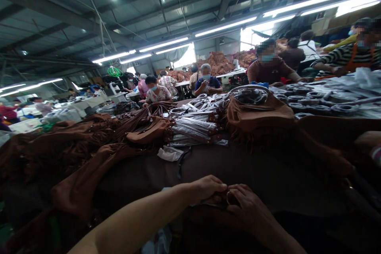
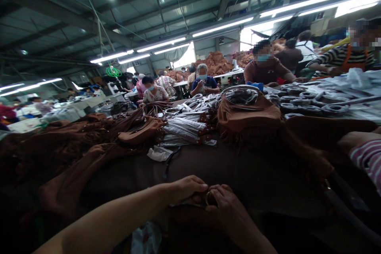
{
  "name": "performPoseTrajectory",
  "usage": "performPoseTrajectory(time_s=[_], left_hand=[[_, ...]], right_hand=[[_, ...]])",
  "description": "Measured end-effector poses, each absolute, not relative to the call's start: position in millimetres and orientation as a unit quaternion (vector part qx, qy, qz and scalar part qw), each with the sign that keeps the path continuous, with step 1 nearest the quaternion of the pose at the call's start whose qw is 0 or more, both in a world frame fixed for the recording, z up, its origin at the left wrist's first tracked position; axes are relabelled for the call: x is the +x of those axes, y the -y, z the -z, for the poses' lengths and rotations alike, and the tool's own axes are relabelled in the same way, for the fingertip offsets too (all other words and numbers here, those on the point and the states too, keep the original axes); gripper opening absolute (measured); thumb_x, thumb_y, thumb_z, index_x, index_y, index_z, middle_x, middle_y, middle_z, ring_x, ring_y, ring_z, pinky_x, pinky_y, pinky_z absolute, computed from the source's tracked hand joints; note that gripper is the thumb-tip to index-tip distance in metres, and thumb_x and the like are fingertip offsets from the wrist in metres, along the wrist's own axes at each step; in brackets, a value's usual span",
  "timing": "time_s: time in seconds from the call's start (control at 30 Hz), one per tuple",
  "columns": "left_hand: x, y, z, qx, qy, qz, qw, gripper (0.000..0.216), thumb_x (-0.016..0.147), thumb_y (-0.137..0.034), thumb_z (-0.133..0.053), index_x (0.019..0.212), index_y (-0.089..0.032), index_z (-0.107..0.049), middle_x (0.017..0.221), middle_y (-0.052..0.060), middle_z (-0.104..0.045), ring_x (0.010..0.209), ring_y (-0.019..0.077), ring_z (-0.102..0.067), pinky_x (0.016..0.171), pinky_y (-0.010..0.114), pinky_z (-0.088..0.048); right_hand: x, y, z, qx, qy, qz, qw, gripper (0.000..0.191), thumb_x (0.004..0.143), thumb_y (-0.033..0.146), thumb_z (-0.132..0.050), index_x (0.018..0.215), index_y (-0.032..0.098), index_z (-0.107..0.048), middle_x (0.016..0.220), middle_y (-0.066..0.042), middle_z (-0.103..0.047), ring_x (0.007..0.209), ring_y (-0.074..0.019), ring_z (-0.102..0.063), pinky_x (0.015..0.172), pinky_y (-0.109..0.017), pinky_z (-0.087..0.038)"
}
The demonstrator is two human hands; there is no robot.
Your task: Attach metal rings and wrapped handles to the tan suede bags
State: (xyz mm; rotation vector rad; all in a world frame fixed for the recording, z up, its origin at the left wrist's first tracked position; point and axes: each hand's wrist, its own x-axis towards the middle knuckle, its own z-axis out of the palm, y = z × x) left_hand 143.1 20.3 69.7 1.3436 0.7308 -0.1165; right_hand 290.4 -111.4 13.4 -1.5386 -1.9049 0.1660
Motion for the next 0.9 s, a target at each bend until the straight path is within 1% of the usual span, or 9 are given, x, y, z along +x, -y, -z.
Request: performPoseTrajectory(time_s=[0.1,0.23,0.37,0.43,0.47,0.53,0.63,0.77,0.9], left_hand=[[143,-16,-70,0.595,-0.325,0.041,0.734,0.042,0.067,-0.054,-0.068,0.073,-0.014,-0.06,0.052,-0.006,-0.047,0.041,0.005,-0.034,0.041,0.02,-0.019],[141,-18,-65,0.607,-0.324,0.055,0.724,0.048,0.062,-0.06,-0.069,0.072,-0.014,-0.059,0.054,-0.005,-0.047,0.042,0.0055,-0.035,0.042,0.021,-0.021],[141,-24,-67,0.658,-0.316,0.097,0.676,0.059,0.054,-0.07,-0.069,0.069,-0.014,-0.057,0.052,-0.005,-0.046,0.044,0.0063,-0.035,0.045,0.022,-0.023],[142,-27,-71,0.675,-0.301,0.126,0.662,0.059,0.053,-0.07,-0.069,0.068,-0.014,-0.057,0.054,-0.004,-0.048,0.046,0.0066,-0.037,0.047,0.023,-0.024],[143,-29,-74,0.685,-0.293,0.141,0.652,0.057,0.055,-0.069,-0.069,0.068,-0.014,-0.057,0.056,-0.004,-0.048,0.047,0.0069,-0.038,0.048,0.023,-0.025],[145,-31,-79,0.717,-0.282,0.175,0.613,0.05,0.063,-0.063,-0.067,0.067,-0.015,-0.057,0.058,-0.004,-0.049,0.049,0.0075,-0.039,0.05,0.023,-0.028],[149,-31,-84,0.754,-0.281,0.225,0.549,0.035,0.076,-0.047,-0.063,0.064,-0.015,-0.056,0.056,-0.004,-0.049,0.051,0.0079,-0.04,0.052,0.023,-0.03],[152,-29,-86,0.761,-0.283,0.257,0.524,0.025,0.079,-0.032,-0.061,0.062,-0.014,-0.057,0.056,-0.004,-0.052,0.052,0.0086,-0.044,0.054,0.023,-0.032],[152,-26,-88,0.763,-0.282,0.278,0.511,0.023,0.08,-0.027,-0.057,0.061,-0.015,-0.056,0.054,-0.004,-0.051,0.051,0.009,-0.044,0.054,0.023,-0.033]], right_hand=[[290,111,-15,-0.593,0.73,-0.077,0.333,0.03,0.081,0.013,-0.061,0.11,0.02,-0.058,0.114,-0.01,-0.067,0.108,-0.0264,-0.061,0.097,-0.045,-0.046],[287,112,-24,-0.591,0.732,-0.109,0.321,0.032,0.08,0.006,-0.058,0.11,0.019,-0.059,0.111,-0.009,-0.068,0.106,-0.0245,-0.062,0.097,-0.043,-0.044],[285,116,-34,-0.586,0.735,-0.134,0.315,0.027,0.082,0.011,-0.061,0.107,0.019,-0.061,0.111,-0.008,-0.068,0.106,-0.0238,-0.062,0.099,-0.042,-0.042],[285,119,-37,-0.581,0.737,-0.154,0.31,0.024,0.083,0.014,-0.061,0.106,0.019,-0.061,0.11,-0.008,-0.068,0.105,-0.0234,-0.062,0.098,-0.04,-0.043],[285,119,-38,-0.58,0.737,-0.163,0.306,0.023,0.083,0.015,-0.062,0.106,0.019,-0.062,0.11,-0.008,-0.068,0.106,-0.0235,-0.061,0.097,-0.039,-0.044],[285,121,-36,-0.581,0.737,-0.168,0.3,0.022,0.083,0.016,-0.063,0.105,0.019,-0.062,0.111,-0.008,-0.067,0.106,-0.0243,-0.061,0.094,-0.038,-0.046],[282,123,-29,-0.588,0.741,-0.16,0.282,0.023,0.08,0.013,-0.066,0.102,0.02,-0.063,0.112,-0.008,-0.067,0.105,-0.0252,-0.061,0.089,-0.037,-0.049],[280,124,-20,-0.589,0.748,-0.152,0.267,0.029,0.078,0.01,-0.07,0.104,0.019,-0.064,0.115,-0.009,-0.066,0.105,-0.0255,-0.06,0.087,-0.037,-0.051],[279,124,-14,-0.583,0.753,-0.149,0.265,0.032,0.077,0.011,-0.072,0.108,0.018,-0.063,0.11,-0.008,-0.067,0.102,-0.0245,-0.061,0.087,-0.036,-0.051]])
